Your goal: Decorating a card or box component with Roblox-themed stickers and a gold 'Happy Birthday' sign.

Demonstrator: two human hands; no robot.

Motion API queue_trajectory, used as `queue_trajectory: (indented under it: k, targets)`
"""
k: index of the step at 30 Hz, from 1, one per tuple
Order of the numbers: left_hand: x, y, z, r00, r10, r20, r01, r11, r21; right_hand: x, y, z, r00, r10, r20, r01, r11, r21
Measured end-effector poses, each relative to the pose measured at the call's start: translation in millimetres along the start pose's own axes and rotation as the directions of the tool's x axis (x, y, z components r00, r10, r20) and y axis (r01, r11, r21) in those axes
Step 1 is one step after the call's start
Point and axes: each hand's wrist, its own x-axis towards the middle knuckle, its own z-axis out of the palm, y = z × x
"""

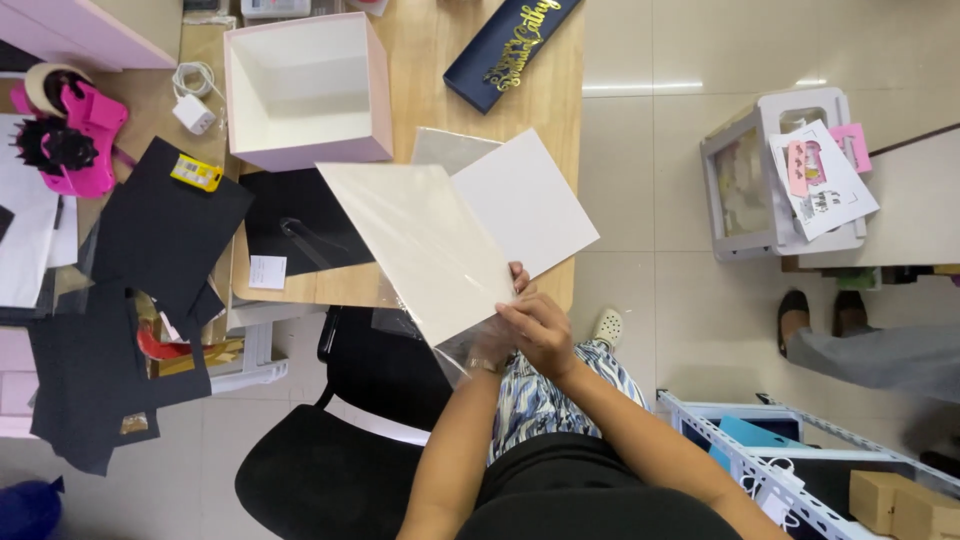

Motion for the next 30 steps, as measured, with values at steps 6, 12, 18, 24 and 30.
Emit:
queue_trajectory:
  k: [6, 12, 18, 24, 30]
  targets:
    - [-47.6, 0.0, -83.8, 0.558, 0.123, -0.821, 0.161, 0.954, 0.252, -30.8, 15.4, -8.6, 0.909, 0.349, 0.228, -0.369, 0.928, 0.05]
    - [-12.7, 62.4, -63.5, 0.194, 0.864, -0.464, 0.8, 0.135, 0.585, -79.9, 69.7, -110.2, 0.633, 0.726, 0.269, -0.708, 0.683, -0.179]
    - [-12.3, 67.4, -55.7, -0.007, 0.967, -0.257, 0.725, 0.182, 0.664, -154.5, 103.9, -218.1, 0.387, 0.915, -0.112, -0.903, 0.351, -0.25]
    - [-1.3, 17.9, 11.4, 0.163, 0.971, 0.176, 0.923, -0.213, 0.32, -191.4, 98.2, -314.3, 0.093, 0.952, -0.291, -0.988, 0.053, -0.145]
    - [53.7, -88.9, -2.2, 0.893, 0.428, 0.139, 0.414, -0.902, 0.121, -197.7, 104.1, -382.1, 0.04, 0.936, -0.35, -0.996, 0.01, -0.086]
